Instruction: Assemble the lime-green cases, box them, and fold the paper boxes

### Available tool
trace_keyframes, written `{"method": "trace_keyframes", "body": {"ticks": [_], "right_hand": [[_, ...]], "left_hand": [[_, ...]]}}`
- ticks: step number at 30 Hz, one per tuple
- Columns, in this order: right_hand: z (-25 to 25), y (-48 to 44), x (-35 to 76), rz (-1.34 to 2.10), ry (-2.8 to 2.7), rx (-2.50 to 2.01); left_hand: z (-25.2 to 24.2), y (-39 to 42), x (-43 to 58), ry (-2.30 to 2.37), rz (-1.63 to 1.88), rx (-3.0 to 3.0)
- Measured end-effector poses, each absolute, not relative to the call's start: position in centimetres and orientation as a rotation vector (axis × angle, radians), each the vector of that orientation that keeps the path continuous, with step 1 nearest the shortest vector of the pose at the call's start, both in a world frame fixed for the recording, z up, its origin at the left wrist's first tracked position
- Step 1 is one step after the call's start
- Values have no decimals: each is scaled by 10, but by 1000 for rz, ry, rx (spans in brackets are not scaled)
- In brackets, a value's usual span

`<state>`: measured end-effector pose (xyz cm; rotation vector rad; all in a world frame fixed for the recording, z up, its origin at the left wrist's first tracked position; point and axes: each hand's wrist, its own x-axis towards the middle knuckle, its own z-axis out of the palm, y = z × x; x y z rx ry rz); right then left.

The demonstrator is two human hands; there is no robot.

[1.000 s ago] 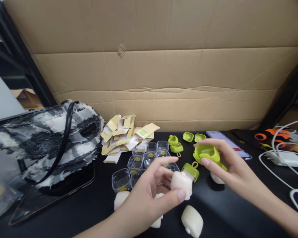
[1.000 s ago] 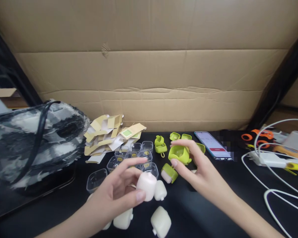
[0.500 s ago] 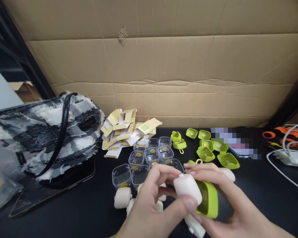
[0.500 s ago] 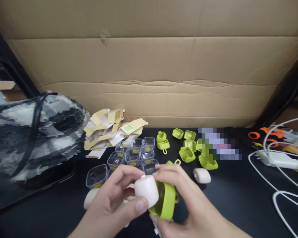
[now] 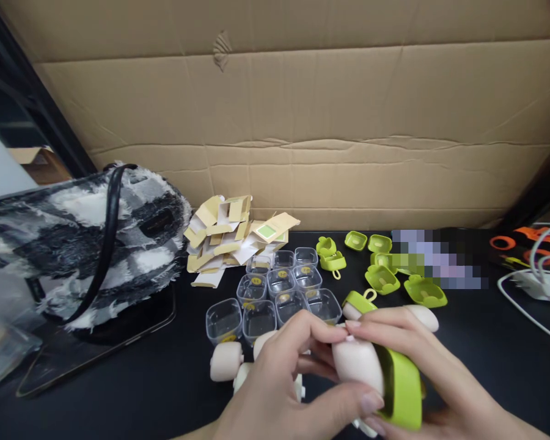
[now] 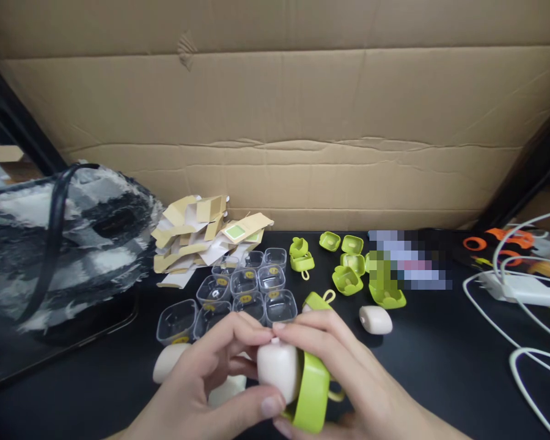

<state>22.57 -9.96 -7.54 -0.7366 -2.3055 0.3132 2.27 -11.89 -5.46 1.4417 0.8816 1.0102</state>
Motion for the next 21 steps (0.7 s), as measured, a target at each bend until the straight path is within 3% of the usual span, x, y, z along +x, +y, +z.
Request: {"method": "trace_keyframes", "body": {"ticks": [16, 21], "right_hand": [[-71, -100, 222, 501, -2279, -703], [-71, -100, 218, 419, -2165, -670]], "left_hand": [[-68, -120, 19, 706, 1052, 1524], [-68, -130, 26, 673, 1074, 1336]]}}
